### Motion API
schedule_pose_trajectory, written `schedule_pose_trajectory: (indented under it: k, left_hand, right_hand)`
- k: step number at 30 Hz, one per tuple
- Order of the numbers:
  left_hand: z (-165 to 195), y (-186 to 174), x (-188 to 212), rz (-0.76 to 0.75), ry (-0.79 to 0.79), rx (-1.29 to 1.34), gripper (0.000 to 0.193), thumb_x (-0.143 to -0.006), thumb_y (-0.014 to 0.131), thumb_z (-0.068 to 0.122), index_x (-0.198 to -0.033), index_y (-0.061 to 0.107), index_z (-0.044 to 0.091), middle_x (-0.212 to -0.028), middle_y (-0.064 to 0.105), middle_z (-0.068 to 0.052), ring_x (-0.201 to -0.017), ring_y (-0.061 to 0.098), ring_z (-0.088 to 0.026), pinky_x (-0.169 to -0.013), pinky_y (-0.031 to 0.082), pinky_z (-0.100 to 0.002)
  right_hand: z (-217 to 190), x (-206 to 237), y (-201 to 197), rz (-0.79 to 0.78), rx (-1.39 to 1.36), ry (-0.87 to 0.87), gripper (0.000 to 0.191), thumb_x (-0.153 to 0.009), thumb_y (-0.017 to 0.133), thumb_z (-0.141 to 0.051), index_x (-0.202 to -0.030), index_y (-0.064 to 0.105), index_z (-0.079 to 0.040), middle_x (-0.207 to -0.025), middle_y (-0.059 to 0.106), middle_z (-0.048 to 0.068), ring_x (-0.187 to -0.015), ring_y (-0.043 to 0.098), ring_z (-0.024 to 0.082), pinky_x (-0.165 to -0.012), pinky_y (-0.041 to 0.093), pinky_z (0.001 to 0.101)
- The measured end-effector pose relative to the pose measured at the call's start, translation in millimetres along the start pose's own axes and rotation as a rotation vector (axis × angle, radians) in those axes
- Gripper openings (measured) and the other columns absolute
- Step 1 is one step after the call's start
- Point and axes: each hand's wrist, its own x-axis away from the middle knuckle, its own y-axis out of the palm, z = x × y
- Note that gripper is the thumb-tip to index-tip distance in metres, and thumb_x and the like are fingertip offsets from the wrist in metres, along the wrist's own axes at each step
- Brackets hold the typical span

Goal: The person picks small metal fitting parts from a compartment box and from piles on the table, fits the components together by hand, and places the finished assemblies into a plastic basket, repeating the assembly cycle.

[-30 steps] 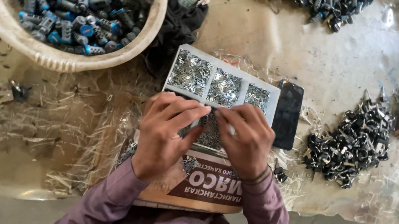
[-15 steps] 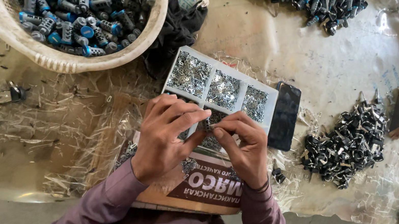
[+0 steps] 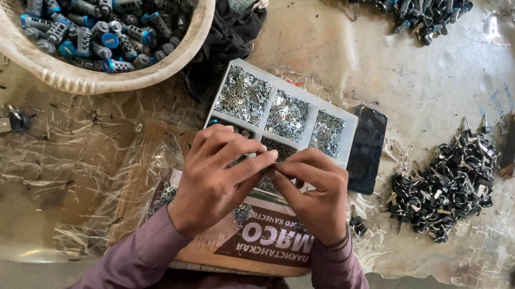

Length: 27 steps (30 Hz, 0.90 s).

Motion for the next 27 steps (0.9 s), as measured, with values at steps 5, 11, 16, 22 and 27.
schedule_pose_trajectory:
  k: [5,11,16,22,27]
  left_hand:
    - [-0.6,0.1,0.2,0.020,-0.004,0.005,0.037,-0.084,0.086,0.018,-0.119,0.075,0.016,-0.114,0.066,0.001,-0.112,0.058,-0.023,-0.107,0.044,-0.044]
    - [0.3,-1.4,0.1,0.029,-0.031,0.045,0.038,-0.083,0.087,0.022,-0.118,0.074,0.015,-0.111,0.066,0.001,-0.110,0.058,-0.023,-0.106,0.044,-0.044]
    - [0.4,-2.1,1.2,0.024,-0.025,0.048,0.037,-0.085,0.085,0.025,-0.118,0.074,0.014,-0.111,0.066,-0.001,-0.109,0.058,-0.024,-0.106,0.044,-0.045]
    - [-1.0,-1.5,2.6,0.005,-0.003,0.041,0.039,-0.087,0.084,0.024,-0.124,0.074,0.015,-0.114,0.064,-0.001,-0.111,0.057,-0.025,-0.108,0.044,-0.047]
    - [-2.2,0.1,5.5,0.008,0.011,0.065,0.038,-0.089,0.082,0.020,-0.126,0.073,0.016,-0.114,0.062,-0.001,-0.112,0.057,-0.024,-0.109,0.044,-0.047]
  right_hand:
    - [9.3,-2.4,-10.5,-0.052,-0.224,0.115,0.007,-0.085,0.078,0.002,-0.092,0.077,0.002,-0.086,0.071,0.005,-0.075,0.063,0.008,-0.065,0.048,0.0228]
    - [10.3,9.4,-0.3,0.050,-0.252,0.076,0.003,-0.092,0.072,0.002,-0.094,0.074,0.003,-0.092,0.068,0.005,-0.078,0.060,0.010,-0.069,0.047,0.0234]
    - [4.8,10.5,5.3,0.077,-0.167,-0.029,0.007,-0.092,0.073,0.002,-0.098,0.073,0.003,-0.094,0.068,0.007,-0.082,0.062,0.012,-0.073,0.049,0.0248]
    - [-0.3,5.4,7.3,0.069,-0.180,-0.023,0.009,-0.092,0.073,0.002,-0.100,0.075,0.002,-0.095,0.068,0.007,-0.082,0.063,0.012,-0.073,0.050,0.0248]
    - [-2.6,3.9,5.9,0.075,-0.148,-0.007,0.009,-0.090,0.076,0.001,-0.098,0.075,0.002,-0.092,0.068,0.006,-0.079,0.062,0.011,-0.070,0.049,0.0245]
